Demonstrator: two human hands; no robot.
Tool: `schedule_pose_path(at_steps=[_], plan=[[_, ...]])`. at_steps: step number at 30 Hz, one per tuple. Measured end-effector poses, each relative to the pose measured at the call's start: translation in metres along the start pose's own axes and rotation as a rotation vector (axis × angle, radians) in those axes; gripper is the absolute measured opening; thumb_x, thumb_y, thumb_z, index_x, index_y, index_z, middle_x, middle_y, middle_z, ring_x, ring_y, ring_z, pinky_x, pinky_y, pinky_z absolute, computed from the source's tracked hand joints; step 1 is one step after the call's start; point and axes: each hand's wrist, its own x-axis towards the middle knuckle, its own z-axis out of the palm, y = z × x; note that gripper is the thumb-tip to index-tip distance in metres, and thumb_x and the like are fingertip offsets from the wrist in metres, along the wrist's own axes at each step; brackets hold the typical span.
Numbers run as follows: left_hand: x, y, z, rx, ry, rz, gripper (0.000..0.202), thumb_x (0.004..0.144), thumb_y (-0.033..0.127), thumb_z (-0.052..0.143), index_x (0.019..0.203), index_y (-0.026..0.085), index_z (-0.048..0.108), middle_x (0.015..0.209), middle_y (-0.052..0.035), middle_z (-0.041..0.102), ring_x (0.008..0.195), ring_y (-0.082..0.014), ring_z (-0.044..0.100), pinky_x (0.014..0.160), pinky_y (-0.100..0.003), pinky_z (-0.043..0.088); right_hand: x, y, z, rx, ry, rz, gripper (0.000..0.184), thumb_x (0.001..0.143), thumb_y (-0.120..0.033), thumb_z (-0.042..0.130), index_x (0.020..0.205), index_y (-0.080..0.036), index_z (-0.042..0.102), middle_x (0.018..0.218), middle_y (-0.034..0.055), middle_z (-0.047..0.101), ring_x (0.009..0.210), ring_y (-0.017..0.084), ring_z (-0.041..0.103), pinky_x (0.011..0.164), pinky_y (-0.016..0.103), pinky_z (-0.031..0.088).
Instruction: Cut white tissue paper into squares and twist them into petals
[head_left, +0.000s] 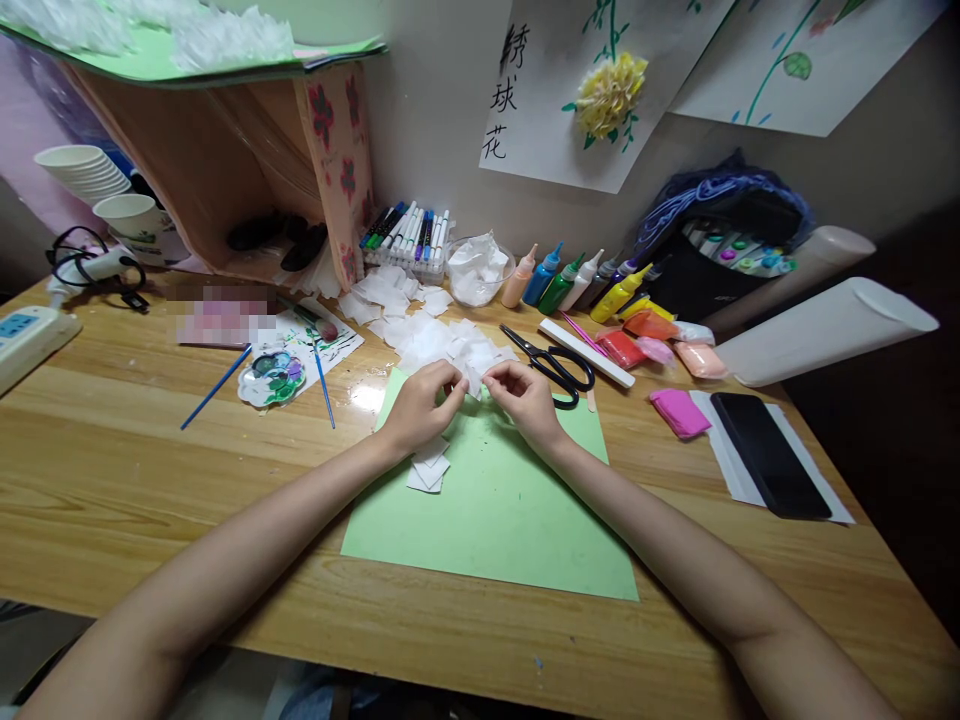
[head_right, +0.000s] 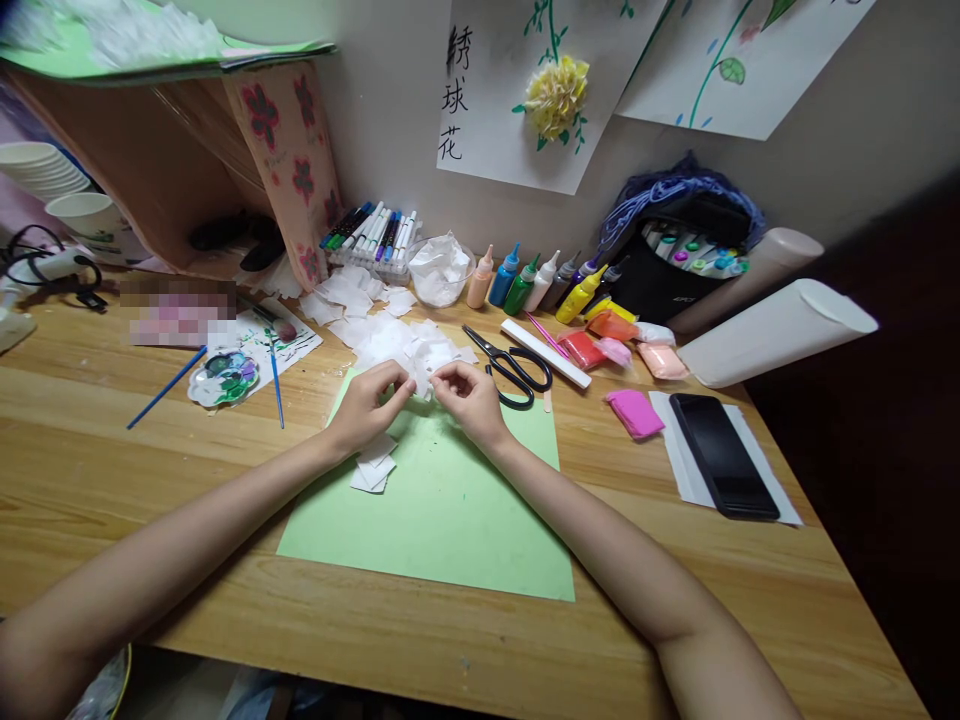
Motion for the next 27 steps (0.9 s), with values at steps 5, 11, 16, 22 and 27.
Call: schedule_pose_path(at_steps=[5, 11, 16, 22, 27], plan=[[0.001, 0.0, -0.001, -0.018, 0.079, -0.06, 0.02, 0.087, 0.022, 0.048, 0.067, 0.017, 0.049, 0.067, 0.0003, 0.053, 0.063, -0.0119, 0.047, 0.06, -0.025, 0.036, 0.005, 0.003, -0.002, 0.123, 0.089, 0.041, 0.018, 0.075, -0.033, 0.063, 0.072, -0.017, 0.055, 0.065, -0.0021, 0.048, 0.053, 0.008, 0.039, 0.049, 0.023, 0.031], [0.001, 0.0, 0.0, -0.021, 0.114, -0.061, 0.02, 0.085, 0.021, 0.05, 0.065, 0.017, 0.048, 0.065, 0.0012, 0.051, 0.061, -0.0112, 0.045, 0.059, -0.024, 0.035, 0.002, 0.002, 0.0, 0.098, -0.036, 0.063, 0.024, 0.077, -0.039, 0.062, 0.079, -0.018, 0.052, 0.064, -0.0041, 0.043, 0.052, 0.008, 0.037, 0.048, 0.023, 0.029], [0.0, 0.001, 0.001, 0.03, 0.032, 0.017, 0.02, 0.086, 0.022, 0.048, 0.067, 0.017, 0.046, 0.066, 0.0006, 0.05, 0.064, -0.0123, 0.045, 0.06, -0.025, 0.035, -0.005, -0.002, 0.003, -0.046, -0.109, 0.024, 0.028, 0.075, -0.04, 0.067, 0.078, -0.02, 0.046, 0.064, -0.0054, 0.039, 0.057, 0.009, 0.036, 0.053, 0.023, 0.029], [-0.001, 0.002, 0.0, 0.075, -0.027, 0.085, 0.02, 0.089, 0.023, 0.042, 0.07, 0.018, 0.045, 0.07, -0.0011, 0.049, 0.068, -0.0138, 0.045, 0.063, -0.027, 0.036, -0.006, -0.005, 0.003, -0.132, -0.112, -0.062, 0.025, 0.087, -0.039, 0.05, 0.072, -0.019, 0.046, 0.064, -0.0035, 0.041, 0.058, 0.011, 0.037, 0.056, 0.025, 0.03], [0.0, 0.003, -0.001, 0.025, 0.052, 0.005, 0.018, 0.086, 0.019, 0.045, 0.067, 0.018, 0.045, 0.067, 0.0003, 0.049, 0.065, -0.0128, 0.045, 0.062, -0.026, 0.035, -0.002, -0.002, 0.001, -0.078, 0.005, -0.072, 0.026, 0.086, -0.037, 0.052, 0.068, -0.019, 0.045, 0.062, -0.0035, 0.039, 0.057, 0.011, 0.036, 0.055, 0.025, 0.029]])
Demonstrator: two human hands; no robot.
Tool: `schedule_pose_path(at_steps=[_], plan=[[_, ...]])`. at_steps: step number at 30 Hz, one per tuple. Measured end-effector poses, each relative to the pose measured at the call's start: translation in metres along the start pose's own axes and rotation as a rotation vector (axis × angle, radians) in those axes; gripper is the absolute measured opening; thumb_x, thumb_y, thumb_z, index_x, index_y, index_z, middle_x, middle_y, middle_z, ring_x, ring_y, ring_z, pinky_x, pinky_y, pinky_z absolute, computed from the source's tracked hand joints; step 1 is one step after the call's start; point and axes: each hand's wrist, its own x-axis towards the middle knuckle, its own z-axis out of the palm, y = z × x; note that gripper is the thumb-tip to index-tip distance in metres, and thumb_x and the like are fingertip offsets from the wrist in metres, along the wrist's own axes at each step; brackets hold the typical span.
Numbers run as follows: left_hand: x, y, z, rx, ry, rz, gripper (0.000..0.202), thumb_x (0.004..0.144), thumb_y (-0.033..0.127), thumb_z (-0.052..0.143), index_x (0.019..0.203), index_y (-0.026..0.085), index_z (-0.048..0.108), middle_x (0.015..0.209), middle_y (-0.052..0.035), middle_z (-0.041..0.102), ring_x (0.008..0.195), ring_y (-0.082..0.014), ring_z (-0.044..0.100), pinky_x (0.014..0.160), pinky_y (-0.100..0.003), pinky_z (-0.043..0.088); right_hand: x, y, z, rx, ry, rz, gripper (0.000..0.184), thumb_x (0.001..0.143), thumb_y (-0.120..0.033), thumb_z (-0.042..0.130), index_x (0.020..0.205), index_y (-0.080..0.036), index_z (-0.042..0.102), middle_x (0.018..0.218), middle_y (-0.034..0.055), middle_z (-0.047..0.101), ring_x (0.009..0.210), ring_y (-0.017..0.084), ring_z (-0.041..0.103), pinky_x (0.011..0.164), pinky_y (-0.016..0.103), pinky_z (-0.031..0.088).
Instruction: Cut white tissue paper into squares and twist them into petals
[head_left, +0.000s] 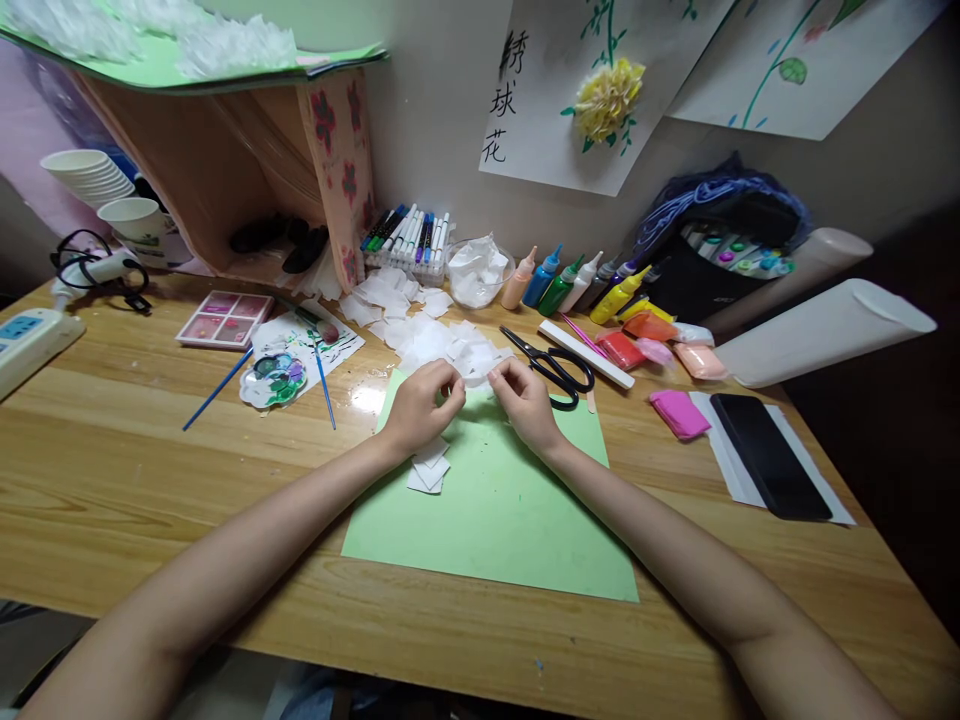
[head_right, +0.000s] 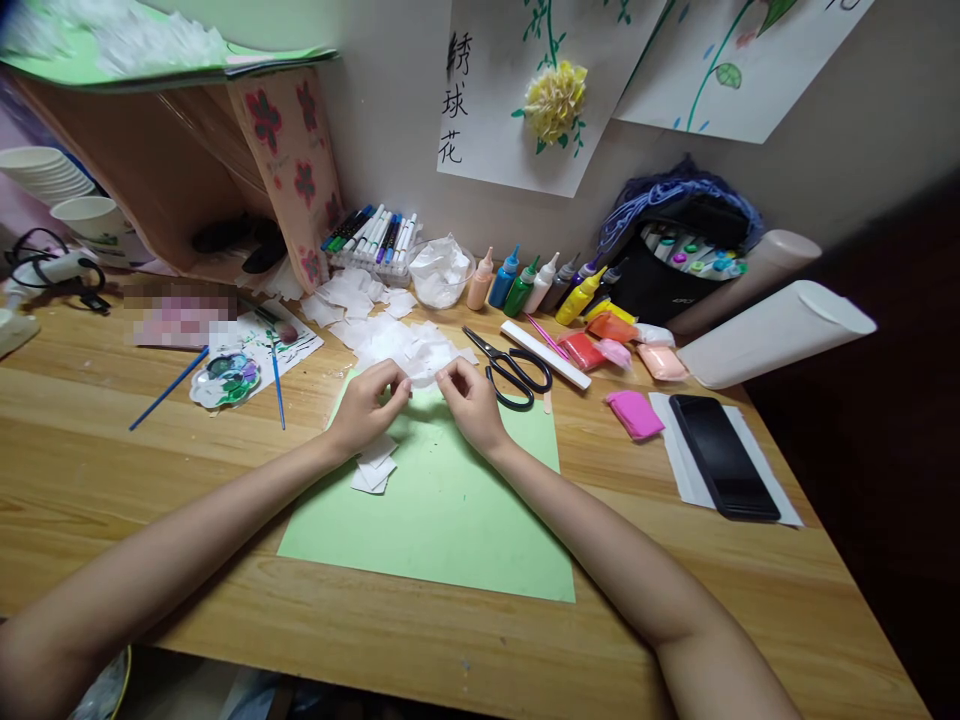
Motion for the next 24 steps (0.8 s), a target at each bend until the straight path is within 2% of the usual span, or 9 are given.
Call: schedule_pose_path(at_steps=[4, 8, 12, 15, 17, 21, 24], plan=[[0.001, -0.002, 0.0, -0.025, 0.088, -0.078, 0.021, 0.082, 0.015, 0.046, 0.062, 0.018, 0.041, 0.062, 0.002, 0.045, 0.06, -0.0114, 0.042, 0.059, -0.025, 0.034, 0.004, 0.004, -0.003, 0.054, 0.094, 0.038, 0.027, 0.086, -0.038, 0.052, 0.068, -0.02, 0.043, 0.06, -0.004, 0.038, 0.055, 0.011, 0.035, 0.053, 0.025, 0.03], [0.003, -0.005, -0.001, -0.056, 0.149, -0.152, 0.022, 0.081, 0.014, 0.046, 0.06, 0.018, 0.04, 0.058, 0.0031, 0.043, 0.057, -0.0107, 0.04, 0.057, -0.024, 0.032, 0.008, 0.011, -0.005, -0.025, 0.218, 0.045, 0.025, 0.086, -0.038, 0.051, 0.07, -0.02, 0.044, 0.064, -0.0033, 0.041, 0.058, 0.011, 0.038, 0.054, 0.025, 0.032], [0.003, -0.005, 0.0, -0.06, 0.165, -0.177, 0.023, 0.08, 0.014, 0.046, 0.059, 0.018, 0.041, 0.058, 0.0035, 0.042, 0.056, -0.0103, 0.04, 0.057, -0.024, 0.031, 0.009, 0.016, -0.005, -0.084, 0.275, 0.058, 0.018, 0.085, -0.036, 0.052, 0.082, -0.02, 0.047, 0.073, -0.0014, 0.046, 0.064, 0.012, 0.044, 0.059, 0.025, 0.037], [0.003, -0.004, 0.0, -0.054, 0.152, -0.17, 0.023, 0.082, 0.015, 0.046, 0.059, 0.018, 0.04, 0.059, 0.0033, 0.043, 0.057, -0.0104, 0.041, 0.058, -0.024, 0.031, 0.006, 0.01, -0.004, -0.146, 0.311, -0.028, 0.02, 0.084, -0.033, 0.055, 0.097, -0.021, 0.046, 0.087, 0.0021, 0.049, 0.076, 0.014, 0.049, 0.067, 0.027, 0.042], [0.003, -0.004, 0.0, -0.044, 0.129, -0.157, 0.023, 0.083, 0.016, 0.046, 0.06, 0.018, 0.041, 0.06, 0.0029, 0.045, 0.058, -0.0108, 0.042, 0.058, -0.024, 0.032, 0.001, 0.002, -0.002, -0.227, 0.265, -0.128, 0.022, 0.084, -0.03, 0.055, 0.103, -0.021, 0.048, 0.093, 0.0043, 0.049, 0.082, 0.016, 0.05, 0.071, 0.029, 0.044], [0.002, -0.004, 0.0, -0.044, 0.057, -0.118, 0.022, 0.086, 0.022, 0.045, 0.065, 0.018, 0.046, 0.065, 0.0012, 0.05, 0.064, -0.0123, 0.046, 0.061, -0.025, 0.035, -0.008, -0.012, 0.002, -0.402, 0.031, -0.328, 0.02, 0.087, -0.025, 0.051, 0.105, -0.022, 0.06, 0.096, 0.0066, 0.054, 0.091, 0.019, 0.051, 0.08, 0.035, 0.043], [0.001, -0.004, -0.001, -0.086, -0.017, -0.08, 0.02, 0.088, 0.021, 0.04, 0.073, 0.018, 0.052, 0.075, -0.0008, 0.056, 0.074, -0.0139, 0.052, 0.069, -0.026, 0.039, -0.01, -0.013, 0.004, -0.441, -0.049, -0.382, 0.025, 0.088, -0.023, 0.051, 0.11, -0.023, 0.063, 0.097, 0.0067, 0.059, 0.094, 0.02, 0.052, 0.085, 0.038, 0.042]])
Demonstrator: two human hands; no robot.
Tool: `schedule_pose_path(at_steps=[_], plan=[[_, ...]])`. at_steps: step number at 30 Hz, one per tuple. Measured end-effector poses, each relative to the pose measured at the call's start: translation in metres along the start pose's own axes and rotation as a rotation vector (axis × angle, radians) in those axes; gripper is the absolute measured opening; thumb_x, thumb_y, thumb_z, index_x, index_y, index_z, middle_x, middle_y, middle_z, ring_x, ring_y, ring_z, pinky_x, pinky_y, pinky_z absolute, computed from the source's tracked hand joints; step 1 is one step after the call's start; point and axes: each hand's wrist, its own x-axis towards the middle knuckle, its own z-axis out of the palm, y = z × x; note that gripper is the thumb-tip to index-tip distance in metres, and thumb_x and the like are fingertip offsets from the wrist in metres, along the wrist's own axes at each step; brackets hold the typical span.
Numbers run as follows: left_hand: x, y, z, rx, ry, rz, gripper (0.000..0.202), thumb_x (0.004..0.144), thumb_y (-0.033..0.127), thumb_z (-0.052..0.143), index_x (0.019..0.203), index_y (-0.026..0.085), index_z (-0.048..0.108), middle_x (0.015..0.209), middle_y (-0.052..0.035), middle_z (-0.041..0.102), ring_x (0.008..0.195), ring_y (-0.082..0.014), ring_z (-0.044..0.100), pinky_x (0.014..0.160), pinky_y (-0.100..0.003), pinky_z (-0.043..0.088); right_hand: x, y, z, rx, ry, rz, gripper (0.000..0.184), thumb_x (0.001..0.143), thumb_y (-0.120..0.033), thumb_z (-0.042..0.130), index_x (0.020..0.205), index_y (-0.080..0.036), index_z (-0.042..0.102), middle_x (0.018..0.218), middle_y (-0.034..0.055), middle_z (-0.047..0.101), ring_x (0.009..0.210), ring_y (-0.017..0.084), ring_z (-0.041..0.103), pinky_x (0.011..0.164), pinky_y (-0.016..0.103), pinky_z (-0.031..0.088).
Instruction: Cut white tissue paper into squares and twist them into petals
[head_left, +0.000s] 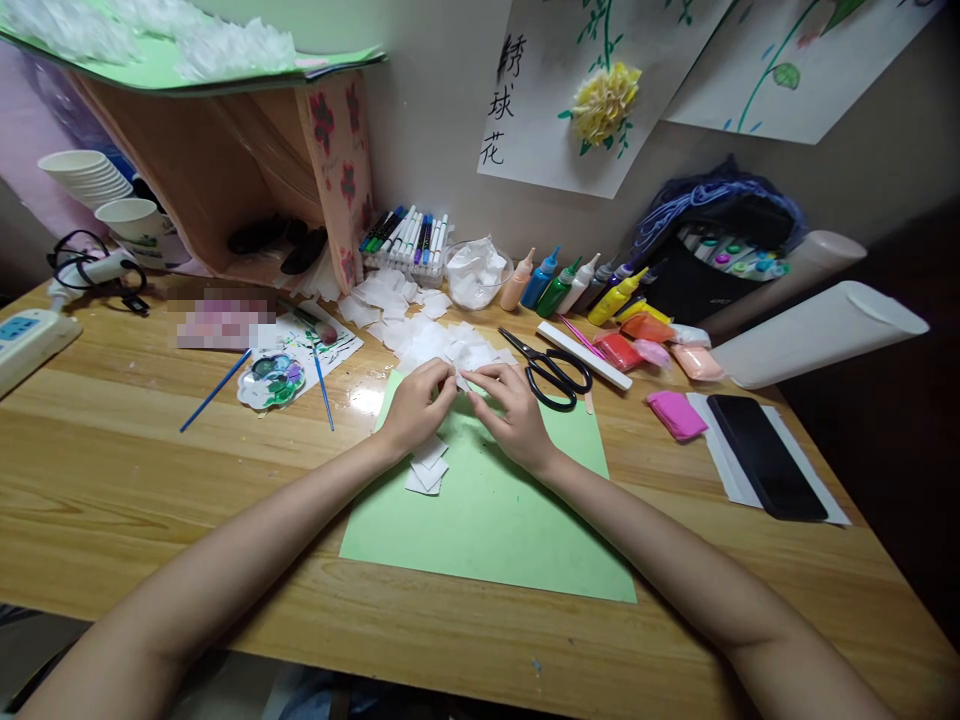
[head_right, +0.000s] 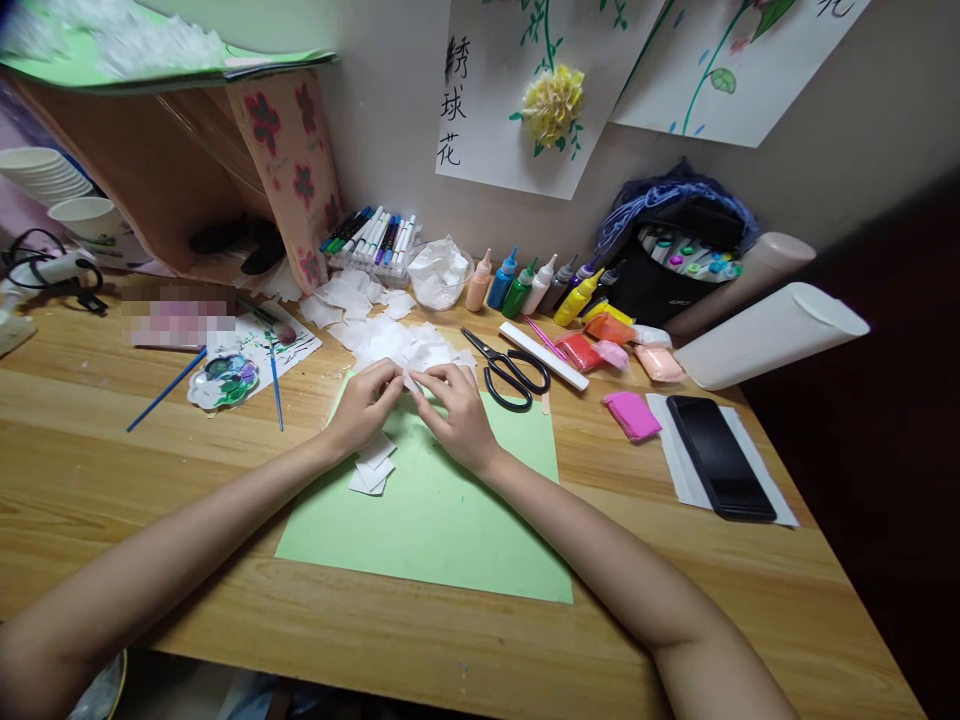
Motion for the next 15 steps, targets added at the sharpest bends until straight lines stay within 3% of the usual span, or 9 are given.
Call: schedule_pose_path(at_steps=[3, 8, 15], plan=[[-0.0004, -0.0001, -0.0001, -0.03, -0.033, 0.017, 0.02, 0.088, 0.018, 0.038, 0.081, 0.018, 0.056, 0.085, -0.0021, 0.06, 0.082, -0.015, 0.055, 0.075, -0.027, 0.041, -0.0007, 0.0025, 0.0019, 0.055, -0.021, 0.026, 0.027, 0.088, -0.023, 0.052, 0.113, -0.024, 0.063, 0.098, 0.0062, 0.062, 0.095, 0.02, 0.054, 0.083, 0.036, 0.044], [-0.0002, 0.0006, 0.0018, 0.032, 0.029, -0.019, 0.019, 0.088, 0.03, 0.048, 0.074, 0.018, 0.054, 0.075, -0.0002, 0.056, 0.067, -0.0124, 0.05, 0.062, -0.025, 0.038, -0.0002, 0.0034, 0.0019, 0.266, -0.092, 0.117, 0.026, 0.088, -0.028, 0.05, 0.109, -0.025, 0.066, 0.097, 0.0068, 0.06, 0.091, 0.019, 0.055, 0.067, 0.029, 0.046], [0.0006, 0.0003, 0.0021, 0.0, 0.051, -0.054, 0.017, 0.083, 0.025, 0.052, 0.069, 0.017, 0.049, 0.067, 0.0022, 0.054, 0.061, -0.0104, 0.047, 0.059, -0.023, 0.037, 0.0002, 0.0064, 0.0018, 0.432, -0.14, 0.177, 0.027, 0.089, -0.034, 0.049, 0.102, -0.023, 0.069, 0.099, 0.0074, 0.059, 0.097, 0.019, 0.055, 0.081, 0.033, 0.045]])
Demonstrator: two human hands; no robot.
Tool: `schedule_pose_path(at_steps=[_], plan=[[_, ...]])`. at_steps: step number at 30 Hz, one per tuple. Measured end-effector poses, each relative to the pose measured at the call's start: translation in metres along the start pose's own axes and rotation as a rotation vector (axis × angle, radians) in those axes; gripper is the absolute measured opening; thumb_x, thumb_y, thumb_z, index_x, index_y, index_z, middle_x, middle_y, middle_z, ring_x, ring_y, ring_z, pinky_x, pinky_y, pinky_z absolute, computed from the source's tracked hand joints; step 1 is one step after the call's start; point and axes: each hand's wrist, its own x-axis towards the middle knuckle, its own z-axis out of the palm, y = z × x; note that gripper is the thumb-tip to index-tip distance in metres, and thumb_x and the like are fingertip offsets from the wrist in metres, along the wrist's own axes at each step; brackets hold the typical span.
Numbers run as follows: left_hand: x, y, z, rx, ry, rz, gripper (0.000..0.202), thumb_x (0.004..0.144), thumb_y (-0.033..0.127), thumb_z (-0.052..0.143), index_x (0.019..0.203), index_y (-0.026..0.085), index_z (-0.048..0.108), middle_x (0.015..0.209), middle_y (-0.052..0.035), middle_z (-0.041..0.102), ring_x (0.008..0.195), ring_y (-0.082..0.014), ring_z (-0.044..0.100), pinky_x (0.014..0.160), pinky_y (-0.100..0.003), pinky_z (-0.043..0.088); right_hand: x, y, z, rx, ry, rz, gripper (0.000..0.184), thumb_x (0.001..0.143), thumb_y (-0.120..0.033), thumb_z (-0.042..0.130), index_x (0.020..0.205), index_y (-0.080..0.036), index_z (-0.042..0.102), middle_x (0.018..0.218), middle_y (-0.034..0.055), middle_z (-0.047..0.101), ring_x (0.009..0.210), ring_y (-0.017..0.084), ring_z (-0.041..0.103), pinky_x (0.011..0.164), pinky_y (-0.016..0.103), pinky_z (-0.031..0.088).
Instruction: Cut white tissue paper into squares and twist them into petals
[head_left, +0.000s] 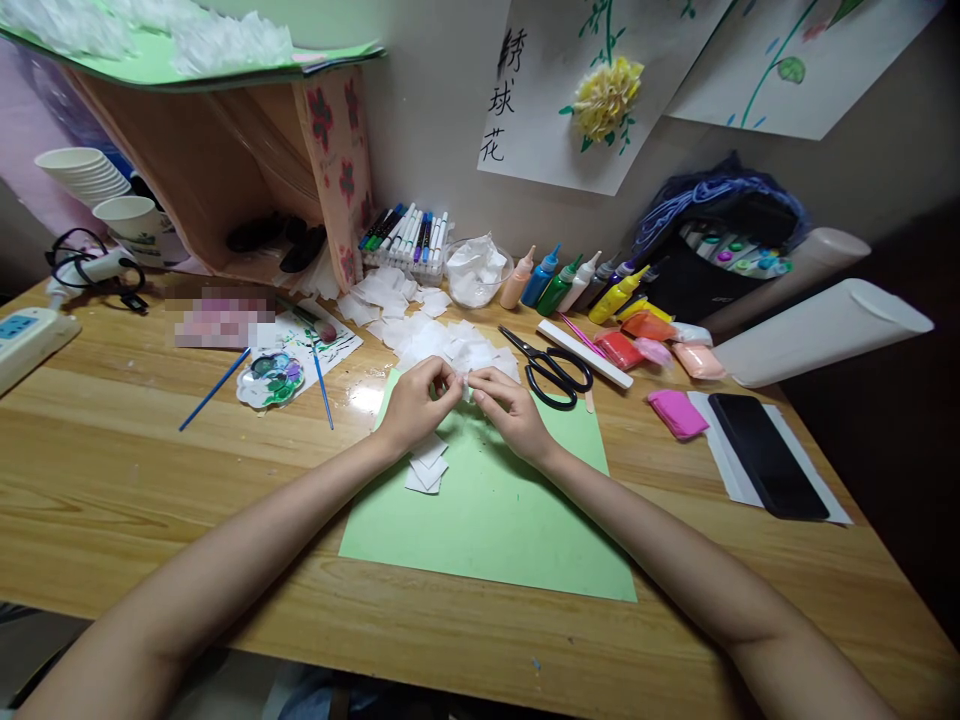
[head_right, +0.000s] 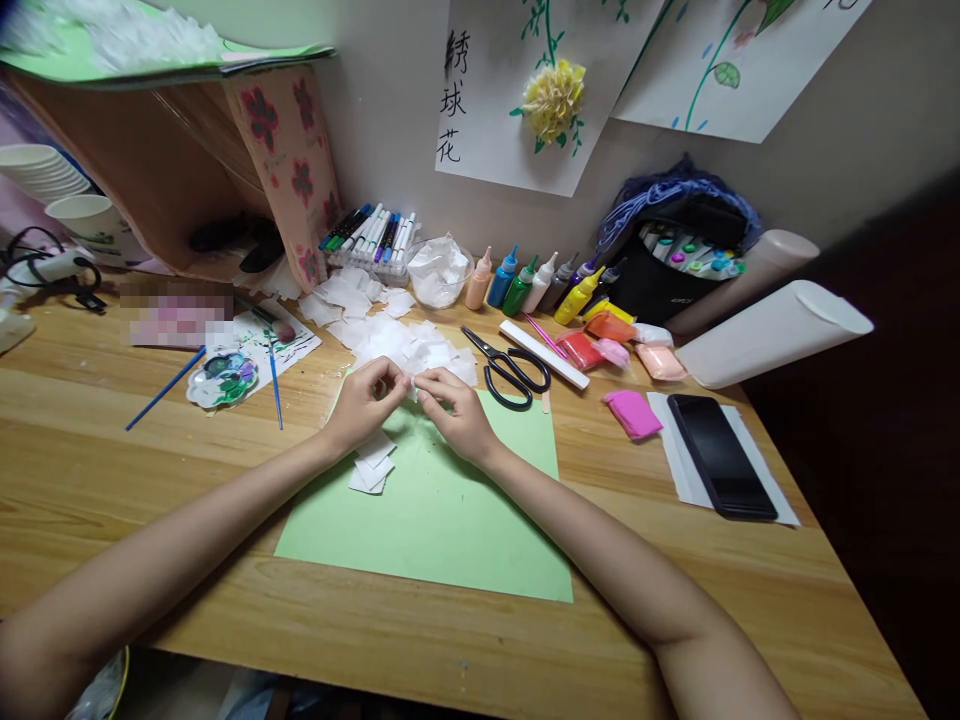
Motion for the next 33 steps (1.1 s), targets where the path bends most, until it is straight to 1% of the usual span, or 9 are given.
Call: schedule_pose_path(at_steps=[3, 6, 9, 12, 18, 22, 28, 33], plan=[[0.0007, 0.0001, 0.0, -0.018, -0.017, -0.019, 0.015, 0.081, 0.021, 0.052, 0.067, 0.017, 0.048, 0.065, 0.0031, 0.053, 0.059, -0.0097, 0.046, 0.057, -0.022, 0.036, 0.0005, 0.0012, -0.0002, 0.033, 0.011, 0.032, 0.026, 0.087, -0.036, 0.051, 0.098, -0.022, 0.07, 0.098, 0.0073, 0.06, 0.095, 0.019, 0.056, 0.08, 0.033, 0.045], [0.001, 0.0, 0.0004, -0.019, -0.019, -0.023, 0.014, 0.08, 0.019, 0.052, 0.066, 0.017, 0.048, 0.063, 0.0037, 0.052, 0.059, -0.0092, 0.045, 0.057, -0.022, 0.035, 0.0018, 0.0002, -0.0003, 0.07, 0.03, 0.069, 0.025, 0.086, -0.037, 0.052, 0.082, -0.019, 0.07, 0.09, 0.0068, 0.061, 0.088, 0.019, 0.057, 0.077, 0.033, 0.044], [0.0006, -0.0003, 0.001, -0.008, -0.015, -0.016, 0.014, 0.079, 0.019, 0.052, 0.066, 0.017, 0.048, 0.063, 0.0038, 0.051, 0.058, -0.009, 0.044, 0.057, -0.022, 0.035, 0.0037, -0.0016, -0.0006, 0.105, 0.041, 0.09, 0.032, 0.085, -0.037, 0.053, 0.061, -0.018, 0.062, 0.077, 0.005, 0.061, 0.081, 0.018, 0.056, 0.071, 0.031, 0.044], [0.0002, -0.0007, 0.0016, -0.002, 0.005, -0.002, 0.013, 0.079, 0.019, 0.053, 0.067, 0.017, 0.049, 0.064, 0.0033, 0.051, 0.058, -0.0091, 0.044, 0.057, -0.022, 0.035, 0.0048, -0.002, -0.0009, 0.127, 0.051, 0.105, 0.037, 0.085, -0.036, 0.054, 0.053, -0.018, 0.054, 0.067, 0.0029, 0.057, 0.073, 0.016, 0.054, 0.065, 0.029, 0.042], [0.0003, -0.0013, 0.0024, 0.003, 0.012, 0.005, 0.012, 0.078, 0.02, 0.055, 0.068, 0.017, 0.049, 0.065, 0.0029, 0.051, 0.059, -0.0095, 0.044, 0.056, -0.022, 0.035, 0.005, 0.0003, -0.0008, 0.14, 0.074, 0.165, 0.04, 0.083, -0.041, 0.055, 0.05, -0.018, 0.051, 0.063, 0.0018, 0.054, 0.063, 0.014, 0.05, 0.058, 0.027, 0.038], [0.0004, -0.0014, 0.0024, 0.01, 0.007, 0.019, 0.012, 0.078, 0.019, 0.055, 0.068, 0.017, 0.049, 0.065, 0.0028, 0.051, 0.059, -0.0094, 0.044, 0.056, -0.022, 0.035, 0.0057, 0.0006, -0.0009, 0.151, 0.078, 0.177, 0.036, 0.081, -0.041, 0.058, 0.053, -0.018, 0.055, 0.064, 0.0017, 0.055, 0.061, 0.013, 0.048, 0.056, 0.027, 0.037], [0.0005, -0.0015, 0.0021, 0.023, 0.0, 0.031, 0.012, 0.078, 0.019, 0.056, 0.068, 0.017, 0.049, 0.066, 0.0028, 0.052, 0.06, -0.0095, 0.044, 0.057, -0.023, 0.035, 0.0053, 0.0032, -0.0006, 0.147, 0.099, 0.179, 0.035, 0.081, -0.038, 0.059, 0.053, -0.017, 0.058, 0.06, 0.0005, 0.053, 0.059, 0.012, 0.048, 0.055, 0.026, 0.037], [0.0003, -0.0026, 0.0023, 0.016, -0.004, 0.032, 0.012, 0.079, 0.02, 0.056, 0.069, 0.017, 0.049, 0.067, 0.0027, 0.052, 0.06, -0.0095, 0.044, 0.057, -0.023, 0.035, 0.0045, 0.0043, -0.0004, 0.131, 0.116, 0.19, 0.021, 0.08, -0.034, 0.06, 0.071, -0.017, 0.069, 0.065, 0.0011, 0.059, 0.06, 0.013, 0.05, 0.055, 0.026, 0.038]])
